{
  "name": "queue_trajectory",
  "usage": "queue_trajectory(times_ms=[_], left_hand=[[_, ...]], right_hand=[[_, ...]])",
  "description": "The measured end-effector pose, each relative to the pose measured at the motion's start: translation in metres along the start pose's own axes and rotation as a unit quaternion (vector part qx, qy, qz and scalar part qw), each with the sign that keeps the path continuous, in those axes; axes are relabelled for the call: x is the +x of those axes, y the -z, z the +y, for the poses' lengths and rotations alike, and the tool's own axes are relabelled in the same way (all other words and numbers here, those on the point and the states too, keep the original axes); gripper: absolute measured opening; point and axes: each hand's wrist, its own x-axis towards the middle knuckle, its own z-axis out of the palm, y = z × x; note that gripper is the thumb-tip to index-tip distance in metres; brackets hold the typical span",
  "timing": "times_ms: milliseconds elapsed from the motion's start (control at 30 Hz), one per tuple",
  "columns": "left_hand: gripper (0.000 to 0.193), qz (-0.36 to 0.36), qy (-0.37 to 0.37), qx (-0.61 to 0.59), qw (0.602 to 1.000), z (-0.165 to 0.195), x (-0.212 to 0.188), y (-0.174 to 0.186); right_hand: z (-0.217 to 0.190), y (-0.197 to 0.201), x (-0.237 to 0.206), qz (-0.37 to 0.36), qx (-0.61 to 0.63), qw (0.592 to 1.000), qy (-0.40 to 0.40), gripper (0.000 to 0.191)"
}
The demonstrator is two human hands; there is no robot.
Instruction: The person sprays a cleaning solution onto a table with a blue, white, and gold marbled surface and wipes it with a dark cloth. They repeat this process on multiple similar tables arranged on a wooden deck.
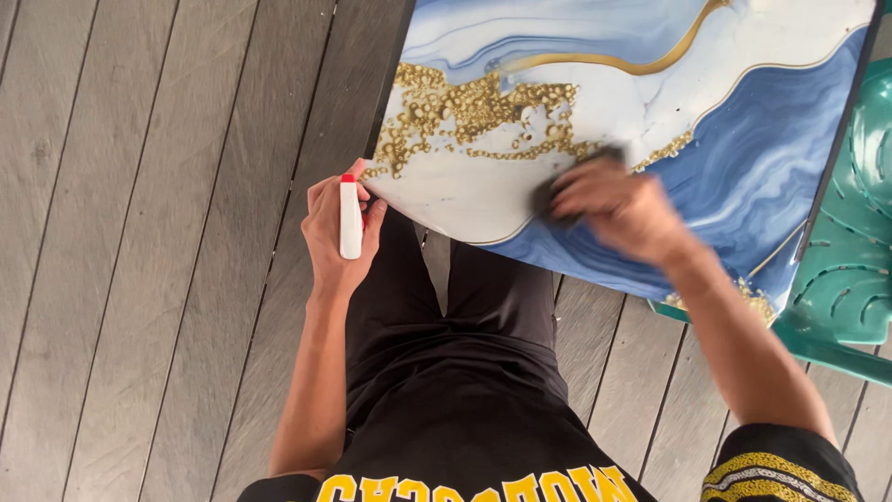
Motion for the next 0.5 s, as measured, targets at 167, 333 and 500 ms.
queue_trajectory(times_ms=[167,333,500], left_hand=[[0.042,0.009,0.007,-0.028,1.000,-0.002,-0.001,0.000],[0.034,-0.003,0.043,-0.059,0.997,0.001,0.002,0.002],[0.024,-0.001,0.079,-0.133,0.988,-0.001,0.003,0.010]], right_hand=[[0.051,0.020,0.056,0.157,-0.067,0.985,-0.037,0.043],[0.015,-0.029,0.150,0.131,-0.039,0.990,0.024,0.048],[-0.052,-0.089,0.151,-0.056,0.111,0.986,0.111,0.041]])
